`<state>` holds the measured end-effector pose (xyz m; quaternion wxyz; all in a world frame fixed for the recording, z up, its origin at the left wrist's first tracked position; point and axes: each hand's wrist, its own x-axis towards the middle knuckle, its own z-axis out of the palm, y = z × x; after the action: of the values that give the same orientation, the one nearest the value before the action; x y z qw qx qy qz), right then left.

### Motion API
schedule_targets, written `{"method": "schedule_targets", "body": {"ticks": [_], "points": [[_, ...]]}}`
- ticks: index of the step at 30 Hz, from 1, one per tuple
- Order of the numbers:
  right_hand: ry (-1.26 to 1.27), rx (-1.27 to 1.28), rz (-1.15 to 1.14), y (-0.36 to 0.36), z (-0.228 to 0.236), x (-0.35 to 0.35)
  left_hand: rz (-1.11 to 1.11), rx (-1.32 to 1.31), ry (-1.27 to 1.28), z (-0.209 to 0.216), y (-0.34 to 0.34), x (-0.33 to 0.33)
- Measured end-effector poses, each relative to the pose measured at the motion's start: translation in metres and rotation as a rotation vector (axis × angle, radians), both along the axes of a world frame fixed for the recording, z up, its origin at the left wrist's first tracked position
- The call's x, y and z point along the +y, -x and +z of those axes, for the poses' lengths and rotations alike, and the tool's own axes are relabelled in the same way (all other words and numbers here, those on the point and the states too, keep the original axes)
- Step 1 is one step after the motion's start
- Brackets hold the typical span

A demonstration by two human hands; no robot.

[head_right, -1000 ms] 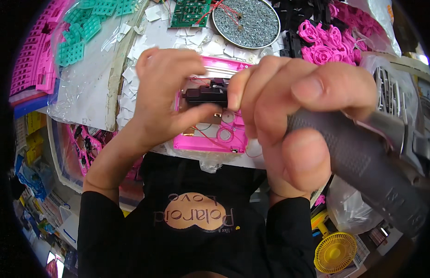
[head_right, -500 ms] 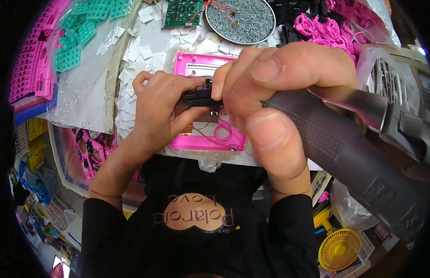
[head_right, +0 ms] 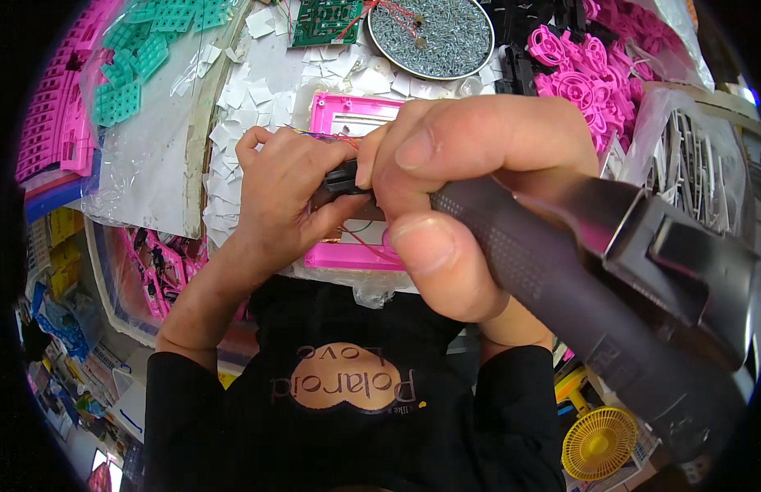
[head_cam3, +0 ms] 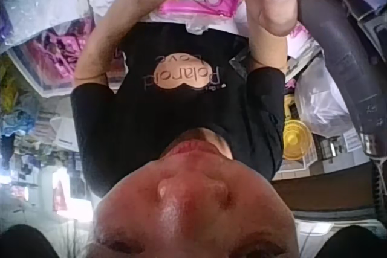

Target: Assembling, testing, and packaging plastic toy calculators at a factory workbench.

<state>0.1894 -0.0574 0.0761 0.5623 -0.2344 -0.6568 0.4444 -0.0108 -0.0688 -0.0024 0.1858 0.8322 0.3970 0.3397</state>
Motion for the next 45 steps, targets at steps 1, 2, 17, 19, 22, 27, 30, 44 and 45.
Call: {"method": "schedule_targets", "body": {"ticks": [1, 2, 17, 19, 22, 27, 30, 44, 45], "points": [[0.007, 0.008, -0.001, 0.002, 0.0, -0.001, 0.001, -0.002, 0.0, 0.0, 0.0, 0.0], [0.013, 0.01, -0.005, 0.003, 0.0, -0.002, 0.003, -0.003, -0.001, -0.001, 0.0, 0.0], [-0.096, -0.022, 0.073, 0.004, -0.006, 0.004, 0.02, -0.059, -0.015, -0.001, -0.002, -0.001], [-0.105, -0.019, 0.054, 0.006, -0.007, 0.002, 0.017, -0.061, -0.021, -0.002, -0.002, -0.001], [-0.107, -0.031, 0.027, 0.01, -0.006, 0.001, 0.009, -0.083, -0.038, -0.004, -0.002, 0.0], [-0.11, -0.072, 0.057, 0.014, -0.003, 0.005, -0.019, -0.099, -0.048, -0.003, -0.002, 0.0], [-0.11, -0.092, 0.074, 0.016, -0.002, 0.008, -0.04, -0.112, -0.06, -0.003, -0.003, 0.001], [0.068, -0.093, 0.103, -0.028, 0.004, 0.03, -0.064, 0.002, -0.047, -0.001, 0.002, 0.001], [0.109, -0.254, -0.006, -0.033, 0.002, 0.02, -0.062, -0.003, -0.043, -0.001, 0.004, 0.001]]}}
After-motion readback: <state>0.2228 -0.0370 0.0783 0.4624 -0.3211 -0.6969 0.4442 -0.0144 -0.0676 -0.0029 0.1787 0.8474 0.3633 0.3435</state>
